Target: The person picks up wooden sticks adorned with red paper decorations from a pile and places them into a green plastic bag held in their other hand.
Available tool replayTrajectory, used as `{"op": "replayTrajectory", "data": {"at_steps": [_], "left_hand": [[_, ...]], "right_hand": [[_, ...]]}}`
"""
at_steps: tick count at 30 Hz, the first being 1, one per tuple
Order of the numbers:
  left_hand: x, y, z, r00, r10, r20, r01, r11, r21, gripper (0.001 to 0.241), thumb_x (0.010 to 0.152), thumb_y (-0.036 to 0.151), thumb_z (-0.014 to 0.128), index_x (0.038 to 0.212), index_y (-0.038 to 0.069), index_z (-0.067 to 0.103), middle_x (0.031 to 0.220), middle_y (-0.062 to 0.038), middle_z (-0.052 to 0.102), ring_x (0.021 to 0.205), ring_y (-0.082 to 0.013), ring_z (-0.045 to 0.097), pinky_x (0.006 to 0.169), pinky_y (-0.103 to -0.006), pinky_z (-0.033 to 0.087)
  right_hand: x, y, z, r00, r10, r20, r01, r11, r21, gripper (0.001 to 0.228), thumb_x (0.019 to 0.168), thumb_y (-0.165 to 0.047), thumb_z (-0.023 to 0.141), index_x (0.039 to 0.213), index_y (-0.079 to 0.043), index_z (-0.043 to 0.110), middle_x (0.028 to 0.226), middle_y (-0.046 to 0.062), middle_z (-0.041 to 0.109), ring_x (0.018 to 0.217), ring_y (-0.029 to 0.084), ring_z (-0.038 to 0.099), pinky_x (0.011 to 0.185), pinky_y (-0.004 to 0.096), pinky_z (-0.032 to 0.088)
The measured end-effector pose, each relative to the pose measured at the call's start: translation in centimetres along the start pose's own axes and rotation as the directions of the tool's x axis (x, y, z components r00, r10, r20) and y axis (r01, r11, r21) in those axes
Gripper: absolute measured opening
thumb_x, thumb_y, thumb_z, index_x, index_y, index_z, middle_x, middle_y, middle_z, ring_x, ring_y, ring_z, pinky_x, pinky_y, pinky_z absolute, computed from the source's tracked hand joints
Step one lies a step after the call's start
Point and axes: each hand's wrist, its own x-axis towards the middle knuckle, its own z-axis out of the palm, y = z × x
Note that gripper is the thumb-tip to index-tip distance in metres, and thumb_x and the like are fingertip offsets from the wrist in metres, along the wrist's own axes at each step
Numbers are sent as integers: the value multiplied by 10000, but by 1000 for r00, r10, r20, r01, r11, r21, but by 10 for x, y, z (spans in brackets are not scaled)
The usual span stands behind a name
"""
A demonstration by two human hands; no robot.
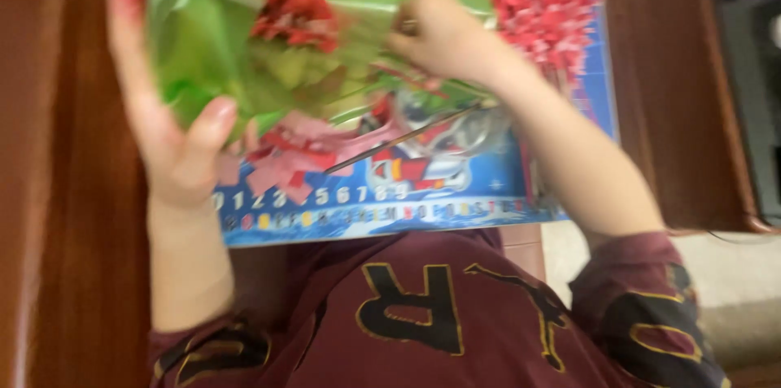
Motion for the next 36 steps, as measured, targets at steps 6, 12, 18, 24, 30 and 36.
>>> {"op": "replayTrajectory", "data": {"at_steps": [6,12,18,24,30,36], "left_hand": [[-6,-8,-8,998,52,44,-51,999,-7,998,984,190,708,1712,168,25,1550,-163,458,703,-175,561,601,-299,510],[-6,-8,-9,998,47,34,-45,998,-45,1000,990,163,694,1722,169,12,1583,-160,438,710,-170,531,600,-303,506],[-6,-6,-8,999,37,12,-36,998,-60,1031,977,159,684,1733,158,-17,1558,-170,446,689,-164,534,559,-283,504],[-5,-7,-5,999,19,31,-17,998,-62,998,990,146,657,1728,154,-14,1493,-199,507,693,-174,549,563,-270,498],[-8,-14,-6,998,36,53,-33,997,-67,967,986,127,638,1709,152,-4,1465,-196,521,739,-200,573,601,-282,483],[-6,-9,-12,999,24,38,-23,999,-39,959,1022,152,652,1709,157,-16,1430,-207,534,717,-202,572,627,-299,493]], "right_hand": [[51,27,39,972,-181,-147,148,965,-215,217,890,-189,683,908,21,738,766,237,727,678,353,730,681,437,599],[72,28,75,911,-321,-259,271,939,-211,224,884,-231,693,975,-34,746,915,239,728,862,433,700,760,497,574],[59,51,62,944,-256,-207,139,880,-454,288,900,-287,710,874,0,719,860,238,716,838,424,707,753,512,572],[10,60,22,975,-171,-144,55,807,-587,327,866,-328,745,878,-3,712,799,221,718,759,414,717,654,508,581],[7,71,38,962,-222,-158,-4,569,-822,112,872,-151,689,795,-114,762,793,142,744,749,324,761,591,445,596],[-8,66,31,973,-191,-127,-19,485,-874,123,848,-153,672,774,-118,764,825,120,745,751,295,764,557,403,579]]}}
